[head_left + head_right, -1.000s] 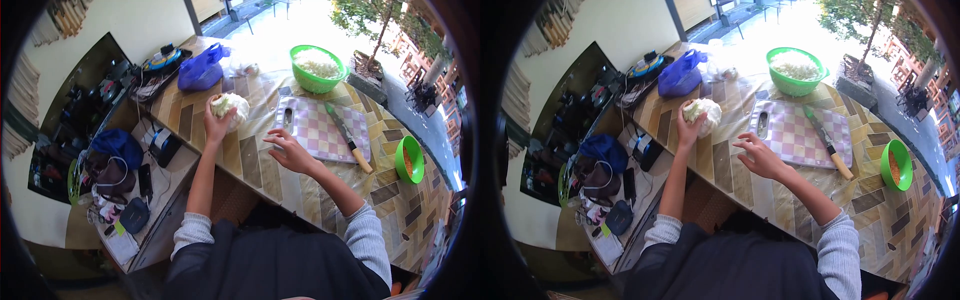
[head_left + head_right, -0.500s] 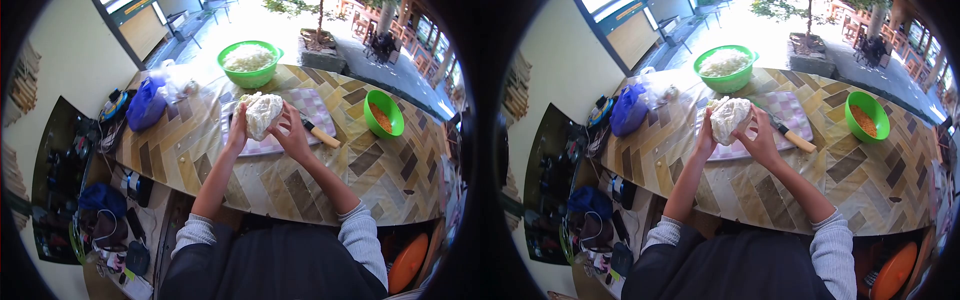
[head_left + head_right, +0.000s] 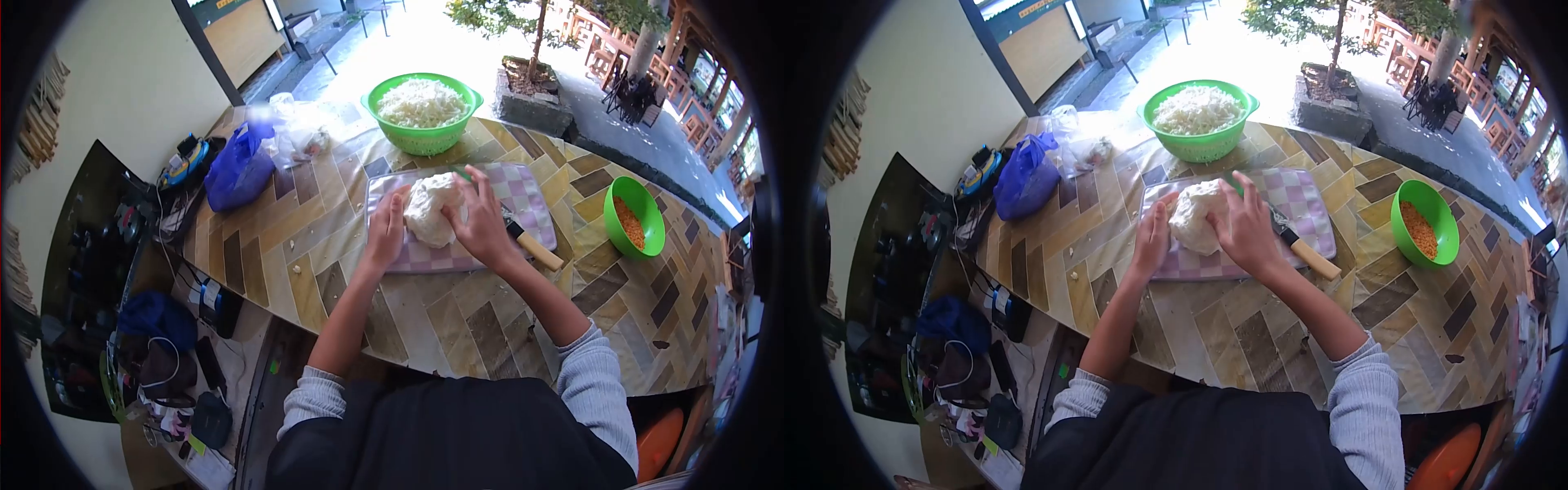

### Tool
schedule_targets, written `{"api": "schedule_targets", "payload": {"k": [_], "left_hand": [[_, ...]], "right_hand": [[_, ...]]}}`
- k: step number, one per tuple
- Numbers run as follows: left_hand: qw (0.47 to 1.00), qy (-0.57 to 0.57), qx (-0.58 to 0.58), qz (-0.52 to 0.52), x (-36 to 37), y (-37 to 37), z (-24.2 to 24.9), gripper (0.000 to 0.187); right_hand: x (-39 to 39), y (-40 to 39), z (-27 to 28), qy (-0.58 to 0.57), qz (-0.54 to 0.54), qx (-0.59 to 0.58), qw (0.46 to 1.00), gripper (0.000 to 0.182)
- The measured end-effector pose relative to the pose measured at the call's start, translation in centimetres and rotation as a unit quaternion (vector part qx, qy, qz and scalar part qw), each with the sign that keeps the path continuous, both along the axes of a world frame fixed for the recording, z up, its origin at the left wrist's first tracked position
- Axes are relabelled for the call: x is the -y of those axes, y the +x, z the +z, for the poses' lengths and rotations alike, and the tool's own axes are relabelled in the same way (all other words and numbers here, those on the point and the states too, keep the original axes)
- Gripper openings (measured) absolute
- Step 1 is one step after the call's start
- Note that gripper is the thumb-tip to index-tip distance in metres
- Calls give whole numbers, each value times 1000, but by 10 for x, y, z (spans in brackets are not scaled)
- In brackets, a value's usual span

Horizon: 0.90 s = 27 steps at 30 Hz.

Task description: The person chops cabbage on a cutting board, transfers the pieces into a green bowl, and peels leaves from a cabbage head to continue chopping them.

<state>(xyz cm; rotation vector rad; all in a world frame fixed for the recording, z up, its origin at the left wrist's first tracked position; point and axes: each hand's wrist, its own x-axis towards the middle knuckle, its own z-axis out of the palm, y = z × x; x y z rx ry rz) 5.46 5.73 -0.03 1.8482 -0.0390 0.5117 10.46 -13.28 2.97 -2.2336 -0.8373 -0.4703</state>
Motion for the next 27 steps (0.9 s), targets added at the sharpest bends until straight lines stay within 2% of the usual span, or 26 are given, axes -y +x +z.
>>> {"api": "schedule_targets", "payload": {"k": [2,3,9,12,15,21,24,27], "left_hand": [[999,40,16,-25,0,-1,11,50],[997,57,30,-42,-1,1,6,57],[993,65,0,-95,0,-2,16,61],[994,6,-17,-106,2,-2,14,60],[993,7,-13,-119,-3,1,9,60],[992,35,21,-122,-5,4,6,60],[991,10,12,-130,-4,3,8,59],[991,1,1,-133,-4,1,10,59]], "right_hand": [[4,-6,15,-25,-6,47,999,52],[4,-4,17,30,48,-10,998,48],[11,-5,6,94,161,-41,982,33],[12,-3,4,78,159,-7,984,30],[13,1,5,69,155,-20,985,29],[14,0,7,48,132,35,990,16],[16,-4,11,69,132,7,989,12],[18,4,10,180,148,-103,967,11]]}}
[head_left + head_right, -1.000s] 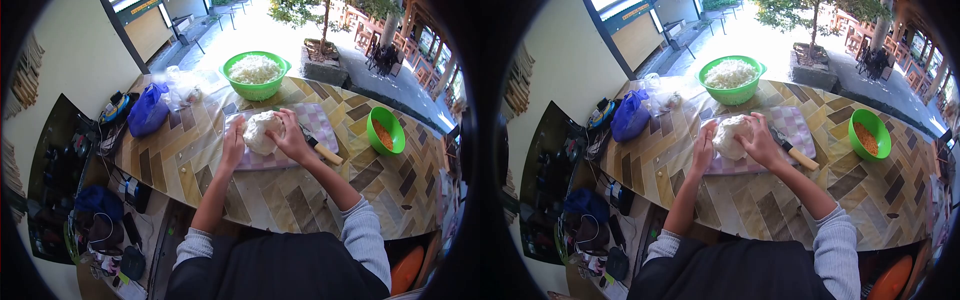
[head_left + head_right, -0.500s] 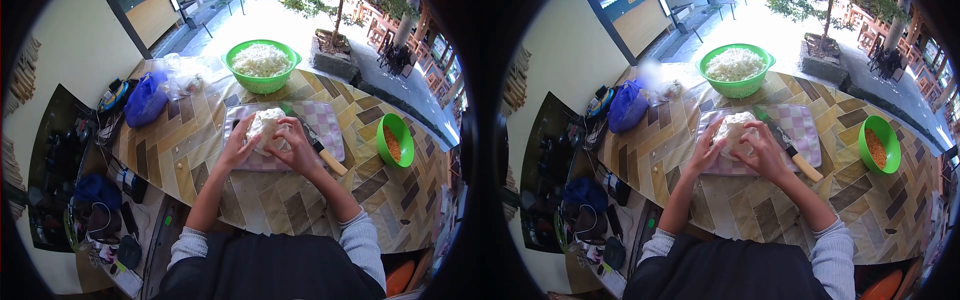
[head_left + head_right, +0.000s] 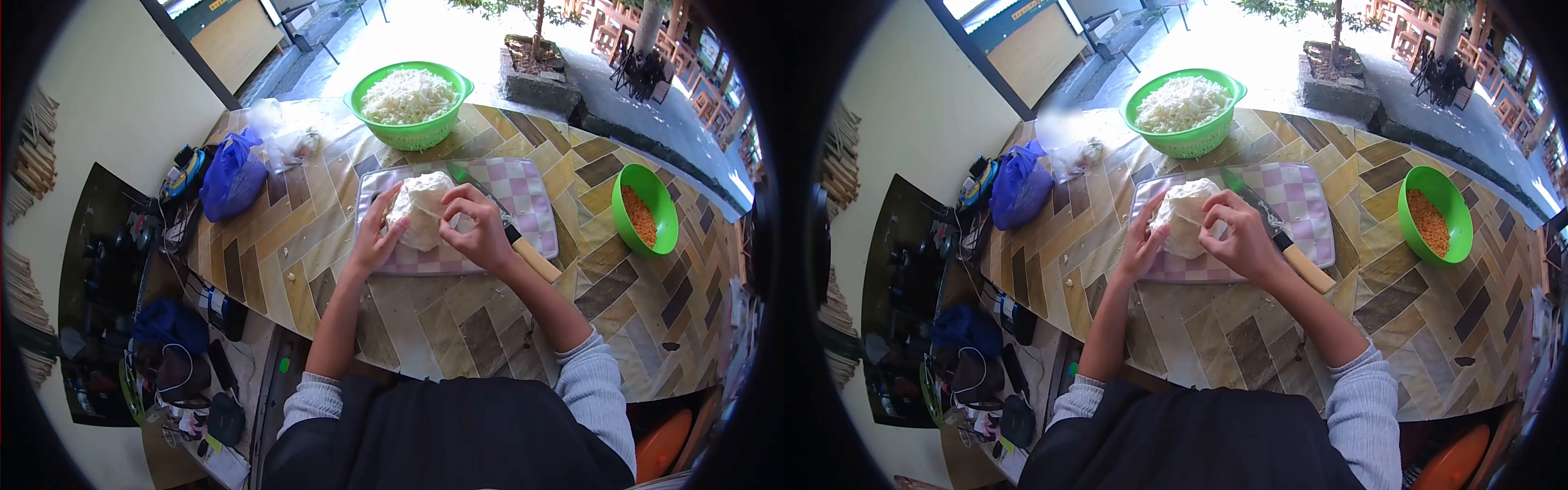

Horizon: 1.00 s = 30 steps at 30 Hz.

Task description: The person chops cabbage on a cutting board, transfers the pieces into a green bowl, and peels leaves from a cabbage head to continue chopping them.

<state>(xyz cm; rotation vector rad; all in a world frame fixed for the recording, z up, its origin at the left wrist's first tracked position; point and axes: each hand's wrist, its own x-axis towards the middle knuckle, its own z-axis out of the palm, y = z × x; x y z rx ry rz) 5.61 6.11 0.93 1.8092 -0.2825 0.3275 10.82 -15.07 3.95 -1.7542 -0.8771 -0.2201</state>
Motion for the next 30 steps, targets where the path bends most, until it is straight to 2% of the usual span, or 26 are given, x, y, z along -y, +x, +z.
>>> {"api": "schedule_targets", "payload": {"k": [9,12,15,21,24,27,28,30], "left_hand": [[1000,12,6,0,0,0,1,59],[1000,9,9,2,1,1,1,59],[999,25,20,8,-1,1,-2,58],[998,45,35,19,0,3,-4,59],[999,32,21,14,0,2,-2,60],[1000,5,-6,9,0,1,-1,60],[1000,-2,-7,8,-1,1,-2,59],[1000,-17,-11,7,-1,1,-5,59]], "right_hand": [[-4,-4,-4,7,3,-89,996,16],[-6,-10,-11,-70,9,96,993,18],[-5,-9,-5,-46,-4,128,991,16],[-5,-2,-10,-72,-21,33,997,28],[-5,-1,-10,-24,-19,-27,999,30],[-2,12,-8,82,9,-207,975,34],[-1,14,-5,126,1,-220,967,30],[3,14,2,80,-27,-202,976,31]]}}
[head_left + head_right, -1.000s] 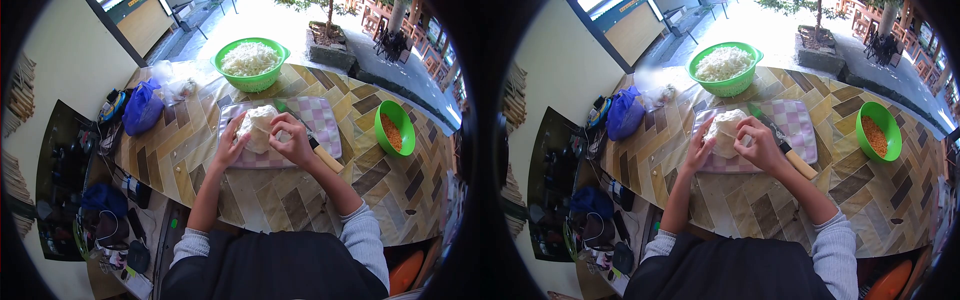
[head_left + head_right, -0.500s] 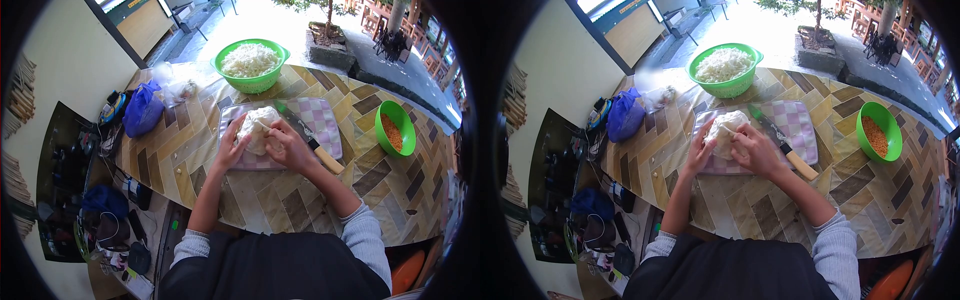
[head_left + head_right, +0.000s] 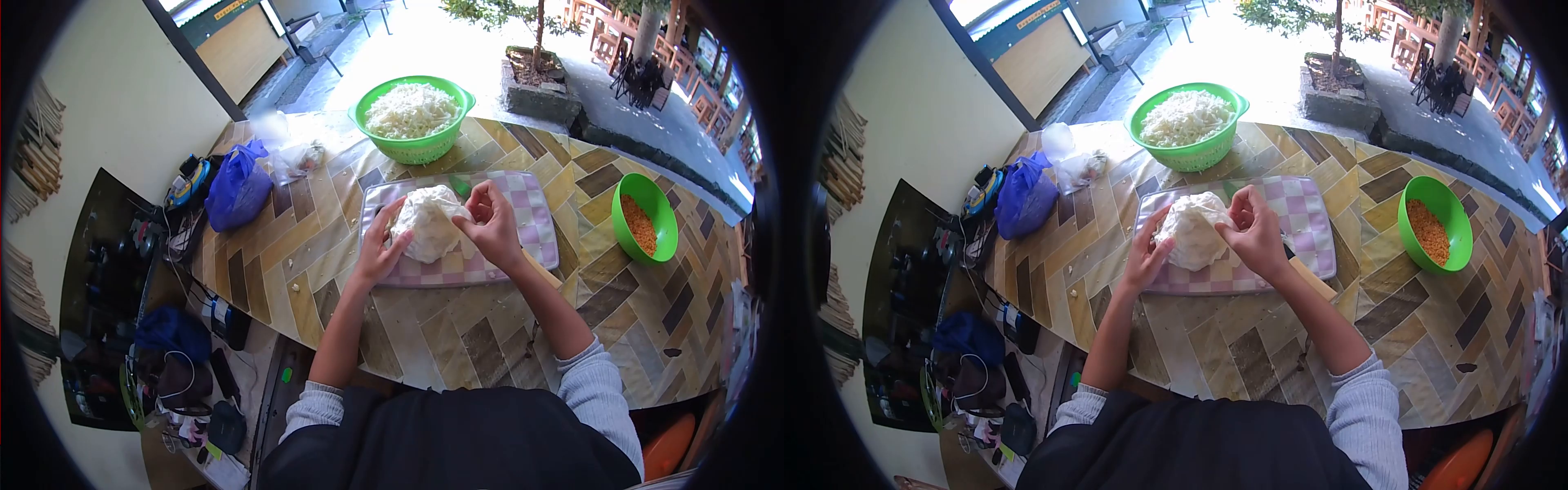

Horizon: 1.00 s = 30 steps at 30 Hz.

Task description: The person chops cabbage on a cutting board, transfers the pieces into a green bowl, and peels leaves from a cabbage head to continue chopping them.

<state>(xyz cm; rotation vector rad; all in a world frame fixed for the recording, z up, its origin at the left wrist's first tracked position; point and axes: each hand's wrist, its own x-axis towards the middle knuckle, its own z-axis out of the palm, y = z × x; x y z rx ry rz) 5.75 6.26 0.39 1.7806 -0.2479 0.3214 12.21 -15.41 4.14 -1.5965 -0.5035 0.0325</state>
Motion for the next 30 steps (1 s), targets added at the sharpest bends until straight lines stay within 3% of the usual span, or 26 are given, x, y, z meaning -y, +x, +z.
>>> {"api": "schedule_targets", "payload": {"k": [1,2,4,7,10,13,15,19,20,23,24,28,30], "left_hand": [[1000,-7,-3,-3,0,0,-1,59],[1000,-13,-5,-7,0,0,-1,59],[1000,-15,-6,-10,0,1,0,59],[1000,-3,-3,-7,1,-1,3,59],[1000,3,-2,-6,1,0,1,59],[1000,-5,-4,-4,-1,1,-2,59],[1000,-19,-3,-9,-1,1,-2,60],[1000,-18,-12,-6,0,-1,2,60],[1000,-8,-8,-6,-1,0,1,60],[1000,18,15,-1,1,1,1,60],[999,26,25,2,1,1,2,60],[999,27,31,3,2,1,2,60],[1000,-10,8,-3,3,-2,4,60]], "right_hand": [[2,-1,1,-26,-11,7,1000,33],[1,-5,0,-62,-27,121,990,32],[-3,-10,-4,-128,-63,342,929,31],[-3,-9,-6,-228,-82,484,841,29],[-2,-8,-3,-223,-89,444,863,26],[2,-2,-12,-168,-30,274,947,25],[6,16,-23,-54,-46,186,980,25],[10,33,-29,48,-92,91,990,26],[11,27,-24,-3,-75,46,996,25],[6,11,-11,-42,-41,190,980,31],[7,7,-8,-47,45,74,995,44],[-9,-7,-12,-150,-39,337,929,67],[-4,-1,-7,-159,22,298,941,59]]}}
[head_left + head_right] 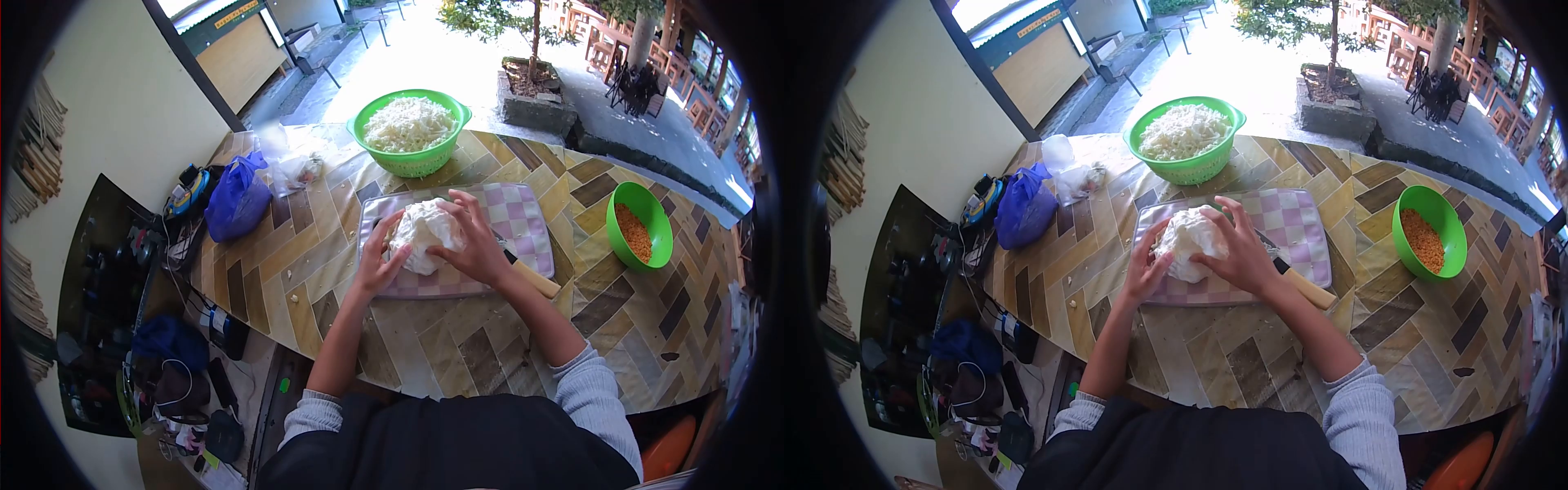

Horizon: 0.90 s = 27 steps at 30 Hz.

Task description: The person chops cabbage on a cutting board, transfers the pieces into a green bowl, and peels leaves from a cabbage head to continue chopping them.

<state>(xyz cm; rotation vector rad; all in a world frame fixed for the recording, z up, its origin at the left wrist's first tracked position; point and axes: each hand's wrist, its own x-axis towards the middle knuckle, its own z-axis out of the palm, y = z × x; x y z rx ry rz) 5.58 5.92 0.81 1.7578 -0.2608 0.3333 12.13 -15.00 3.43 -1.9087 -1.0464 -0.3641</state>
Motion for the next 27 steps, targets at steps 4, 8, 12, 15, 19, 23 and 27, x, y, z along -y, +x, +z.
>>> {"api": "schedule_targets", "payload": {"k": [4,8,12,15,19,23,27], "left_hand": [[1000,7,16,-8,-4,0,-1,62],[998,-33,47,-30,-2,2,-2,63],[997,-18,52,-53,2,-4,9,64],[995,-38,54,-73,-1,-2,5,66],[996,-30,50,-72,-1,-3,7,68],[995,-36,42,-77,0,-4,8,68],[994,-57,39,-89,-2,-2,6,68]], "right_hand": [[17,27,-10,29,42,-174,983,46],[13,11,14,48,13,-70,996,44],[5,-2,23,26,65,-49,996,50],[9,0,22,19,112,-100,989,54],[15,7,23,19,140,-120,983,50],[19,5,26,22,142,-136,980,45],[14,2,20,30,105,-87,990,38]]}}
